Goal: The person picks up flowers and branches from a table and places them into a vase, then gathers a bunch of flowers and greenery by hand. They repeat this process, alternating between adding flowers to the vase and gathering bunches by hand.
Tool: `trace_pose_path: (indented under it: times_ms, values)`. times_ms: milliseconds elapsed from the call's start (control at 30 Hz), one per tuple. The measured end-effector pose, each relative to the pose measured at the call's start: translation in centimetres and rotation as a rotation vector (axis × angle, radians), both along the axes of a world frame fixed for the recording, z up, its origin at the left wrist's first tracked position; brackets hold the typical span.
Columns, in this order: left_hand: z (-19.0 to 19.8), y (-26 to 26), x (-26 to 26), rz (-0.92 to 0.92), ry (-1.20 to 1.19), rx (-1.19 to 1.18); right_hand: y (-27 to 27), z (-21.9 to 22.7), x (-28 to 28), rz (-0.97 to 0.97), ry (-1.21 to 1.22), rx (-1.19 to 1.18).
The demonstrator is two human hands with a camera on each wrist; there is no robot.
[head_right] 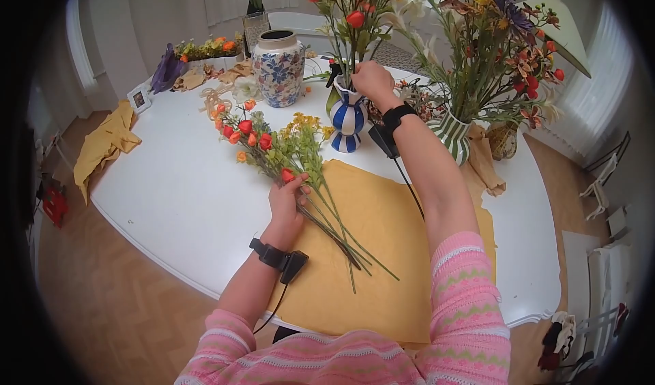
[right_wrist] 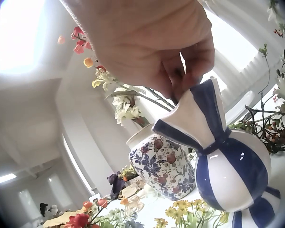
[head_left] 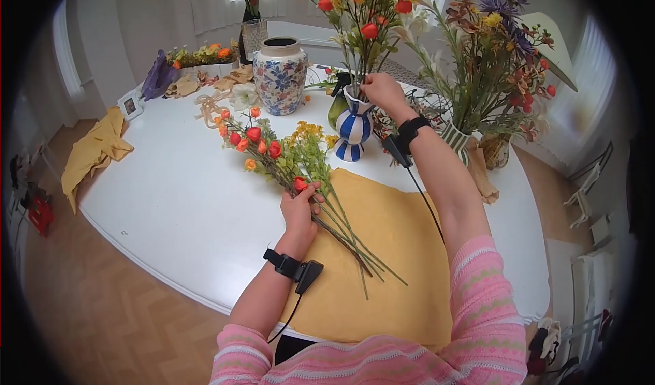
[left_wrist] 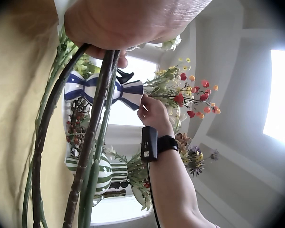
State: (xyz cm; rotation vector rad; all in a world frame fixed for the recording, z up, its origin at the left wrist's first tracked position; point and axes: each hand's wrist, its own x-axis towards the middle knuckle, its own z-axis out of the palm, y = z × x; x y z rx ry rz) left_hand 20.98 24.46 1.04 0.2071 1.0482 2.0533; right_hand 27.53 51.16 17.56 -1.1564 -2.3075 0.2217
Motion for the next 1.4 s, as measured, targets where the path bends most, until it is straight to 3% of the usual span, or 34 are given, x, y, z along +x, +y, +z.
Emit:
trace_pose_path:
  times_ms: [233, 467, 567, 667, 733, 767, 833, 900, 967, 1067, 1167, 1233, 1400]
  values:
    - [0.2, -0.1, 0.1, -0.004, -0.007, -0.006, 1.0, -1.5, -1.4, -0.099, -0.146, -0.003]
    - [0.4, -0.2, 0.2, -0.011, -0.006, -0.007, -2.3, -0.1, -0.6, -0.072, -0.122, -0.003]
    - [0.4, -0.2, 0.2, -0.021, -0.008, 0.008, -3.1, -0.4, -0.2, -0.049, -0.040, 0.075]
    - [0.6, -0.3, 0.3, -0.038, 0.018, 0.011, -4.0, -1.0, 0.3, -0.025, 0.061, 0.253]
    - [0.3, -0.2, 0.3, -0.039, 0.029, 0.028, -4.7, -1.7, 0.9, 0.095, 0.287, 0.516]
    - [0.2, -0.2, 0.3, -0.041, 0.041, 0.043, -6.0, -1.9, 1.4, 0.093, 0.285, 0.514]
    - [0.3, -0.2, 0.3, -0.040, 0.046, 0.048, -9.0, -2.6, 2.7, 0.276, 0.323, 0.173]
    - [0.3, -0.1, 0.4, -0.043, 0.052, 0.056, -12.4, -3.7, 4.5, 0.384, 0.165, -0.041]
    - [0.2, 0.1, 0.4, -0.013, 0.028, 0.095, -16.0, -5.4, 6.2, 0.535, 0.031, -0.113]
    - [-0.1, 0.4, 0.2, 0.012, -0.001, 0.118, -19.7, -8.5, 8.4, 0.584, -0.124, -0.159]
    - [-0.4, 0.5, -0.1, 0.019, 0.018, 0.106, -22.3, -10.6, 10.0, 0.639, -0.100, -0.139]
    - [-0.1, 0.3, 0.0, -0.006, 0.044, 0.103, -22.3, -12.7, 10.1, 0.599, -0.051, -0.048]
    - [0.8, 0.1, 0.5, -0.045, 0.167, 0.142, -21.7, -14.4, 10.0, 0.557, 0.089, -0.102]
